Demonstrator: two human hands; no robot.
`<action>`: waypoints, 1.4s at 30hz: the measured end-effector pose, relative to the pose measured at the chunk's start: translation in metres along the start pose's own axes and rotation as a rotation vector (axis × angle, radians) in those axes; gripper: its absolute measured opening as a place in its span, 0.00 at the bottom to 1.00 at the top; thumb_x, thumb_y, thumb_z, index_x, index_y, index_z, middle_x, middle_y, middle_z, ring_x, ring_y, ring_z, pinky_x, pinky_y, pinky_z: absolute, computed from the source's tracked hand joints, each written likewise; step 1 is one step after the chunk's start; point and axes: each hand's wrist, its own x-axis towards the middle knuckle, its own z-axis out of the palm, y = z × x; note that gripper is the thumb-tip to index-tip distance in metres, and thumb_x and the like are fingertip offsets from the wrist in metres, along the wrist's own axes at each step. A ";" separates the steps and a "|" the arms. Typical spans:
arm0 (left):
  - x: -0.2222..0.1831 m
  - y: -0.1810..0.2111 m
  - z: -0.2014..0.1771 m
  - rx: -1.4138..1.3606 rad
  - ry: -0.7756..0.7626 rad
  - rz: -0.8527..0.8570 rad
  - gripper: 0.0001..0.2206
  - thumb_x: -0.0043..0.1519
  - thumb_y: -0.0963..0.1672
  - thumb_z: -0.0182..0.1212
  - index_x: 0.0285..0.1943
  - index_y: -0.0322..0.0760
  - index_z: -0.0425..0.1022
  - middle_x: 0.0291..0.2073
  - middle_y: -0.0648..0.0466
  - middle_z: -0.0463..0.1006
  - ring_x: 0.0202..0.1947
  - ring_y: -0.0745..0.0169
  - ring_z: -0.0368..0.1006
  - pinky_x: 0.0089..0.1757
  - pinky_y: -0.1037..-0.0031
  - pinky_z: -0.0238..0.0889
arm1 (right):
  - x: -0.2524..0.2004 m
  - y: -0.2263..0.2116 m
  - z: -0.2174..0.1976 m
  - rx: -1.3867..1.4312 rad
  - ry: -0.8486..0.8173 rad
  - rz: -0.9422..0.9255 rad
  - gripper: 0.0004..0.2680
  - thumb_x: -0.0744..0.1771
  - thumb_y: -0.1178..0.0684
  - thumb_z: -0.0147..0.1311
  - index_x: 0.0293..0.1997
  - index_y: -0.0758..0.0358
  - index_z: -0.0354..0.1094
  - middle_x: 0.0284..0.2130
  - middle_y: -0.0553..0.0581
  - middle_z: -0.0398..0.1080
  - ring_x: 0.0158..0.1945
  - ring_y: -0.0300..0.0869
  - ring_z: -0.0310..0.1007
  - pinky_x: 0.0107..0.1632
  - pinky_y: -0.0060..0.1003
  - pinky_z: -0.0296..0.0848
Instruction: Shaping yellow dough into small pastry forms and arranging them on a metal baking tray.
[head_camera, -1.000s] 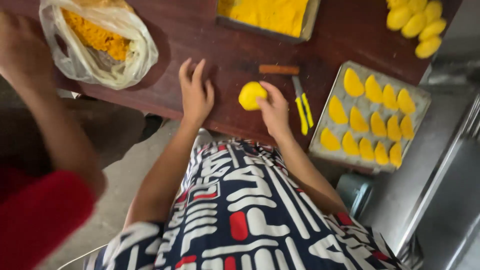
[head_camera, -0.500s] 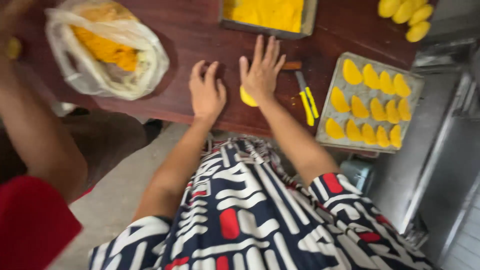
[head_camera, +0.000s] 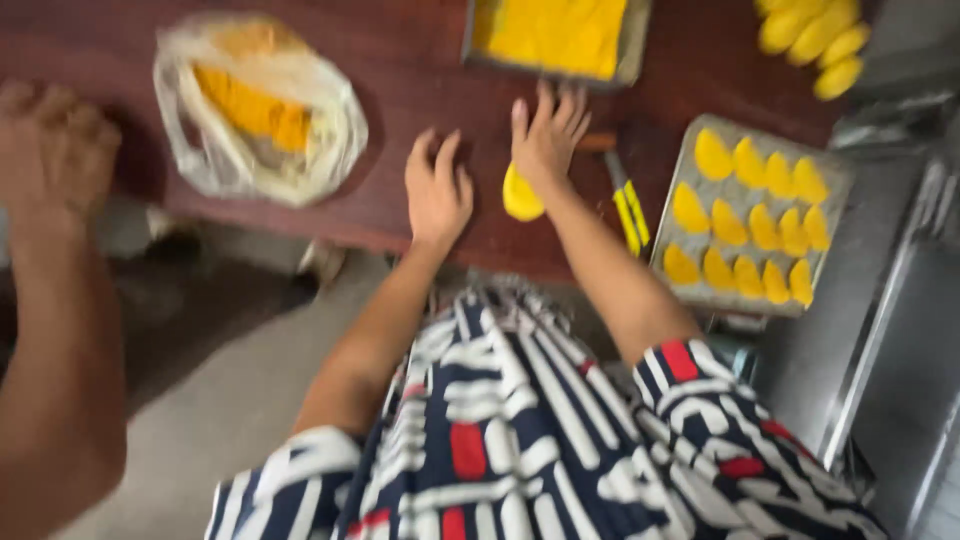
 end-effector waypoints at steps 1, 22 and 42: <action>0.016 0.001 0.006 -0.006 0.022 0.018 0.22 0.61 0.39 0.61 0.67 0.41 0.69 0.64 0.38 0.65 0.61 0.37 0.65 0.60 0.53 0.61 | 0.019 0.001 -0.009 0.000 0.027 -0.011 0.22 0.72 0.36 0.44 0.70 0.60 0.56 0.67 0.71 0.49 0.74 0.68 0.38 0.71 0.75 0.38; 0.009 0.015 -0.014 0.041 -0.228 0.160 0.25 0.59 0.40 0.59 0.69 0.38 0.66 0.66 0.42 0.66 0.67 0.39 0.62 0.64 0.54 0.55 | -0.100 0.015 -0.090 0.276 0.058 -0.171 0.24 0.74 0.45 0.40 0.79 0.66 0.45 0.78 0.68 0.43 0.83 0.59 0.37 0.79 0.64 0.37; -0.037 0.031 0.010 0.544 -0.733 0.695 0.32 0.67 0.50 0.49 0.78 0.28 0.53 0.77 0.40 0.54 0.78 0.46 0.45 0.71 0.53 0.37 | -0.146 0.057 -0.075 0.089 -0.313 -0.495 0.30 0.71 0.33 0.38 0.74 0.74 0.47 0.74 0.70 0.44 0.78 0.56 0.38 0.74 0.64 0.38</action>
